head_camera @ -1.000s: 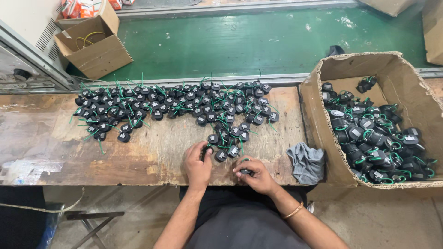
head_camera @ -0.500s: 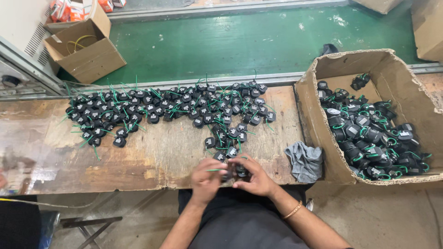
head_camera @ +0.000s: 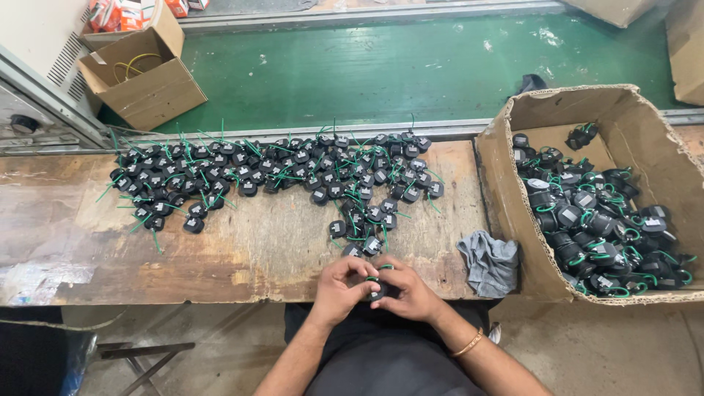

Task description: The person sits at a factory workbench covered with black plug bodies with green wire leads. They pick up a plug, twist and fold the wire leads with both fingers, then place the finished unit into a large cardboard box beside the bench, repeating this cycle.

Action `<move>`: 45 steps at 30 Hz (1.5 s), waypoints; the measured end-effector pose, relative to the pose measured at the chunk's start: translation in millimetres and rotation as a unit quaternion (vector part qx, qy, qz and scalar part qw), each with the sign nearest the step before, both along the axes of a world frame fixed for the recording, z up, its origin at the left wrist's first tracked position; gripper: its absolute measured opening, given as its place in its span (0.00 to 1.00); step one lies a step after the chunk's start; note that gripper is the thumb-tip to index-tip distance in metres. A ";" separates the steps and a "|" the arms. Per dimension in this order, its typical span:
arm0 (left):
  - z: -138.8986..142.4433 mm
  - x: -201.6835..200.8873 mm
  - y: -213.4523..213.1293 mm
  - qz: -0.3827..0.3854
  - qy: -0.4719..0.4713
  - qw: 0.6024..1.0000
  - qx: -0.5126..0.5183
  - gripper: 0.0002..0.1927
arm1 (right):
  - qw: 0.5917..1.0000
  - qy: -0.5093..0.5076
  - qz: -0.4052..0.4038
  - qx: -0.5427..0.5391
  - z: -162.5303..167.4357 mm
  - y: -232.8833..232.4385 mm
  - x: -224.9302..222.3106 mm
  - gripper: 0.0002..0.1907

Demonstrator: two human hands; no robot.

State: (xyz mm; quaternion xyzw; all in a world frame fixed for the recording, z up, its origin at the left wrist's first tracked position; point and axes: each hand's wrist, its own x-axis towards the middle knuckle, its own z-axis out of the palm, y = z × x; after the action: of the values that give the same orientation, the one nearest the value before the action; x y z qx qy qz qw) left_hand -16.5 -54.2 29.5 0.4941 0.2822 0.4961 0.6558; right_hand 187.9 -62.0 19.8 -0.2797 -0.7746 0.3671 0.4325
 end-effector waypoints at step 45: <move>35.5 16.5 -1.1 0.139 0.139 0.918 0.345 0.09 | 0.996 0.031 -0.071 -0.034 -2.3 -3.3 3.6 0.28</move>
State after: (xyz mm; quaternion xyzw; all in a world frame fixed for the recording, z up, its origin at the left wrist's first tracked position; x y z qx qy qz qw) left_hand 0.0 -55.3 65.0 0.7097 0.2478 0.5747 0.3234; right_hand 191.5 -65.4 17.5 -0.3371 -0.7258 0.3698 0.4720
